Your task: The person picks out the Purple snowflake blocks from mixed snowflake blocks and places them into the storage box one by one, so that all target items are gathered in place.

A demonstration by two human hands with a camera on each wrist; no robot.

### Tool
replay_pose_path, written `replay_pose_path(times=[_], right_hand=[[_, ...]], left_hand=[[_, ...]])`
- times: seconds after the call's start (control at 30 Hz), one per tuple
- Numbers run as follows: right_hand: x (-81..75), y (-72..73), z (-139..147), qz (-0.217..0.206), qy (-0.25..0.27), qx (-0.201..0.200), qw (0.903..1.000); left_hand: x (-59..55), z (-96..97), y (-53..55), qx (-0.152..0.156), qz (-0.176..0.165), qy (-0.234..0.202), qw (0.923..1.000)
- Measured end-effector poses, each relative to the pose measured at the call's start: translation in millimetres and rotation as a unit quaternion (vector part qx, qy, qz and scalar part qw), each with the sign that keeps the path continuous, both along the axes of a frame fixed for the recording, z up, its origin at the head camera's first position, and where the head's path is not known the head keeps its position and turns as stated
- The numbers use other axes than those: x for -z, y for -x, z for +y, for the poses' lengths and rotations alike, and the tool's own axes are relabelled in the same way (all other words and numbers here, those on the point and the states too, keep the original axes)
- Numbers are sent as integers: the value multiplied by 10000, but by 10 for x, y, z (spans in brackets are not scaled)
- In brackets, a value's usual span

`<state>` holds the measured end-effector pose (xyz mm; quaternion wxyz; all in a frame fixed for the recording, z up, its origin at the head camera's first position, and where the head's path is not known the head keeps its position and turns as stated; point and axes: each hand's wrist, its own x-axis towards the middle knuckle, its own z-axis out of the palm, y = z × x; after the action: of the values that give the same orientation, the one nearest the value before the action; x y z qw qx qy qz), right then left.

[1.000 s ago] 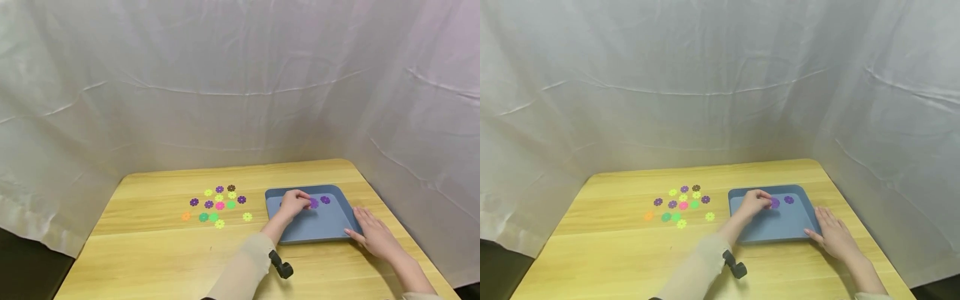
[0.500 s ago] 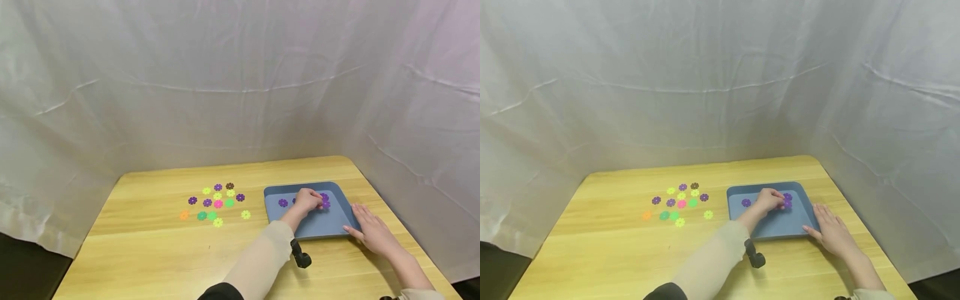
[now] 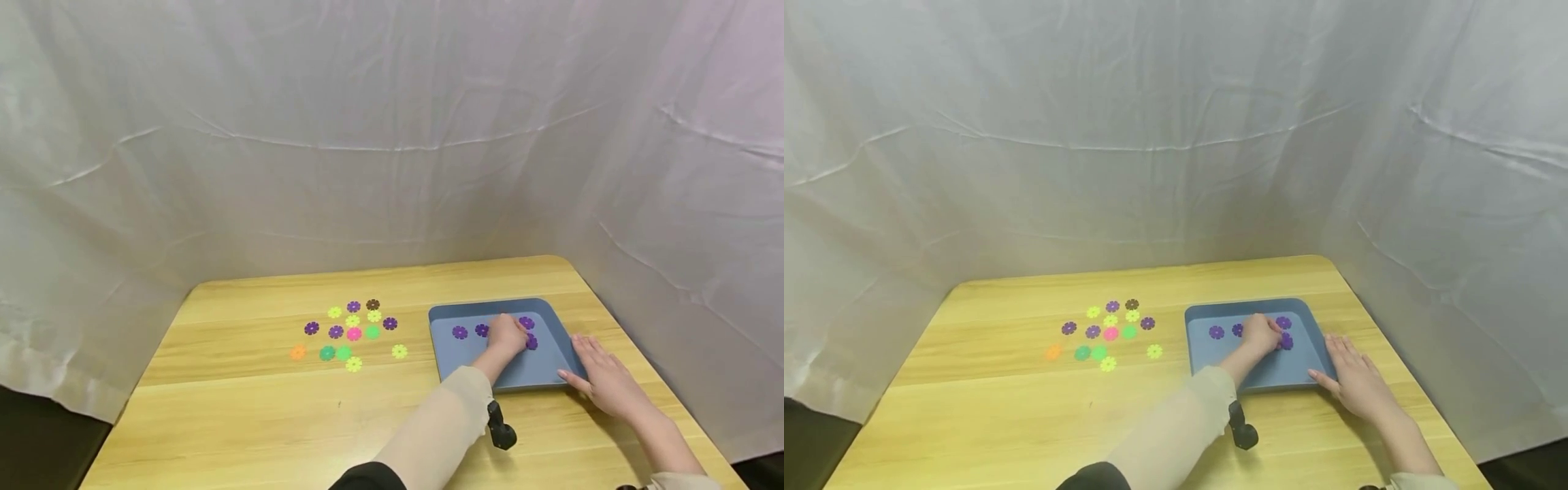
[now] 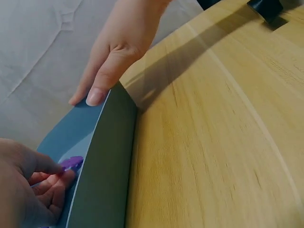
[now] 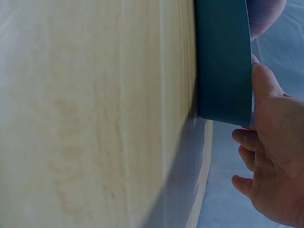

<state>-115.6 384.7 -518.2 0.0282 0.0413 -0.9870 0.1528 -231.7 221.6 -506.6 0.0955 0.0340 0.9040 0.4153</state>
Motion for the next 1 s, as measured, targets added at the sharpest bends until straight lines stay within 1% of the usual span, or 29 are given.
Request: replay_pose_path(times=[0.1,0.17,0.27,0.33,0.43,0.57,0.63,0.73,0.83,0.93,1.0], right_hand=[[15,-1,-9,-23,19,7,10000],[22,-3,-14,-37,46,13,10000],[26,-1,-16,-51,78,20,10000],[27,2,-12,-55,89,15,9999],[25,-3,8,-34,105,22,9999],[26,-12,30,57,80,11,10000],[33,-6,35,99,66,-5,9999],[50,20,44,126,78,-21,9999],[69,47,46,142,85,-18,9999],[82,58,45,124,95,-13,9999],[87,54,46,98,104,-2,9999]], left_hand=[[40,-44,8,195,-114,-416,9989],[70,-107,19,494,-239,-797,9953],[79,-246,35,985,-408,-1361,9849],[56,-352,43,1211,-489,-1692,9769],[-27,-506,41,1373,-572,-2144,9654],[-192,-737,30,1542,-629,-2713,9480],[-279,-873,32,1579,-603,-2880,9426],[-400,-1082,52,1508,-459,-2946,9425],[-490,-1297,86,1397,-233,-2977,9441],[-535,-1513,117,1242,-48,-3037,9446],[-547,-1658,129,1066,7,-3034,9469]])
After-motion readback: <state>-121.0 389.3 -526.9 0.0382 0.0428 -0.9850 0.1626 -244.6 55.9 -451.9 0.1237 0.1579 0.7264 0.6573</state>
